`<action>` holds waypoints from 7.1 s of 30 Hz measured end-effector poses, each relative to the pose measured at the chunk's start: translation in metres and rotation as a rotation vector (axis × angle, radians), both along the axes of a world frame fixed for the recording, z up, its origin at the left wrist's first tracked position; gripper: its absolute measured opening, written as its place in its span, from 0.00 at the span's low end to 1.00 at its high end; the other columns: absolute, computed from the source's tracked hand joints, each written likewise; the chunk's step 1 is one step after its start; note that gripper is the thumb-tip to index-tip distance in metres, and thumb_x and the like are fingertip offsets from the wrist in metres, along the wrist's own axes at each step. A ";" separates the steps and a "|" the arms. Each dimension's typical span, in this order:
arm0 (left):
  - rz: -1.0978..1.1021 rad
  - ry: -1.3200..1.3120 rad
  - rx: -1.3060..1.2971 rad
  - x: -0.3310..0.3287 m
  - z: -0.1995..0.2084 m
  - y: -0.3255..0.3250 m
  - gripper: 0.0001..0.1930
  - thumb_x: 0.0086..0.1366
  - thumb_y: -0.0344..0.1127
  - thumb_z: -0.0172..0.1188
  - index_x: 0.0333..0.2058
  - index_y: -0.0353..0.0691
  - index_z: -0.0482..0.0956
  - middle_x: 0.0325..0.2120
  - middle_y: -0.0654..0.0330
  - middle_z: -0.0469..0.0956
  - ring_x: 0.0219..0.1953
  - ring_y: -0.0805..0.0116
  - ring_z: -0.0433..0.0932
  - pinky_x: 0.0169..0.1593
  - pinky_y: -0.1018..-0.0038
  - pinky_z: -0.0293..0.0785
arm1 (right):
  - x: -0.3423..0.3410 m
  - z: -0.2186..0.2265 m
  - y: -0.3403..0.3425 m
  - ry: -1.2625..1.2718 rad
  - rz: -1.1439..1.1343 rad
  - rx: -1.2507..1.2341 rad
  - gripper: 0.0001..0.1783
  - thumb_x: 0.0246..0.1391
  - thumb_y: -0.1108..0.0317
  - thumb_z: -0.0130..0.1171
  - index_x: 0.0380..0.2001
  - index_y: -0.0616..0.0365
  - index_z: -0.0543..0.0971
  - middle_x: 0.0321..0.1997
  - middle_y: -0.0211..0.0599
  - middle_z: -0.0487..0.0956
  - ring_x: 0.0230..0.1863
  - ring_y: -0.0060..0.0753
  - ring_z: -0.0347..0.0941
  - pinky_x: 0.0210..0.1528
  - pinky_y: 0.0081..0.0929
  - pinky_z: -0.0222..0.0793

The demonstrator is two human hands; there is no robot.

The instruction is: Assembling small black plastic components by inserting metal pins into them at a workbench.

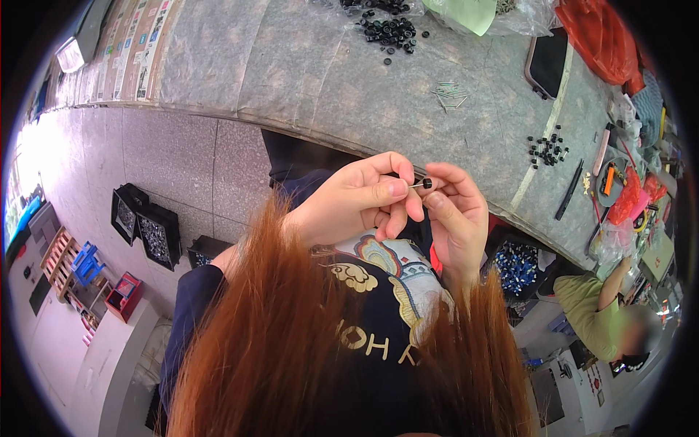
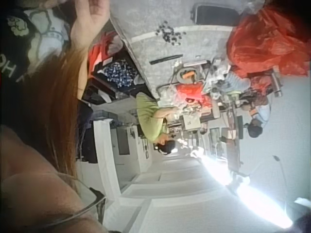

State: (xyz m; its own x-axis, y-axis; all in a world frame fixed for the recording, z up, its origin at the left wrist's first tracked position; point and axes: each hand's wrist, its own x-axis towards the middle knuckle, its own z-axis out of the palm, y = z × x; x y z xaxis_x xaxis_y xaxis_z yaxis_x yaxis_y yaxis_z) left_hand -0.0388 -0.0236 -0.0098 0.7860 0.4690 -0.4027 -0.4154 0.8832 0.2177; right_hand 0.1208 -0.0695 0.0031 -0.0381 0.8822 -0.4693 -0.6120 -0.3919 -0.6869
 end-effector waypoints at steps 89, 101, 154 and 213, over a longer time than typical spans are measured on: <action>0.119 0.506 0.428 0.010 0.006 -0.001 0.07 0.58 0.27 0.51 0.34 0.30 0.72 0.25 0.59 0.74 0.24 0.78 0.71 0.27 0.83 0.69 | -0.006 -0.014 -0.002 0.081 -0.076 -0.002 0.10 0.52 0.73 0.49 0.37 0.66 0.71 0.29 0.40 0.75 0.30 0.26 0.70 0.37 0.22 0.65; 0.072 0.588 0.190 0.010 -0.009 0.002 0.07 0.58 0.31 0.52 0.31 0.32 0.73 0.21 0.63 0.72 0.19 0.80 0.69 0.24 0.85 0.68 | -0.011 -0.018 0.006 -1.212 0.054 0.694 0.09 0.37 0.81 0.57 0.28 0.64 0.74 0.27 0.40 0.75 0.28 0.38 0.71 0.30 0.27 0.67; 0.142 0.876 1.550 0.015 -0.024 0.014 0.09 0.52 0.27 0.58 0.34 0.35 0.75 0.26 0.57 0.76 0.27 0.70 0.74 0.32 0.78 0.70 | -0.002 -0.021 -0.005 -0.753 -0.059 0.166 0.07 0.47 0.75 0.54 0.32 0.66 0.75 0.28 0.35 0.77 0.30 0.20 0.72 0.33 0.15 0.66; 0.099 0.040 0.027 0.000 -0.031 0.040 0.09 0.61 0.31 0.47 0.39 0.36 0.69 0.31 0.61 0.72 0.32 0.75 0.70 0.34 0.81 0.68 | -0.005 -0.007 0.045 -1.233 0.118 0.487 0.06 0.45 0.79 0.53 0.30 0.64 0.73 0.28 0.39 0.75 0.28 0.29 0.72 0.29 0.21 0.66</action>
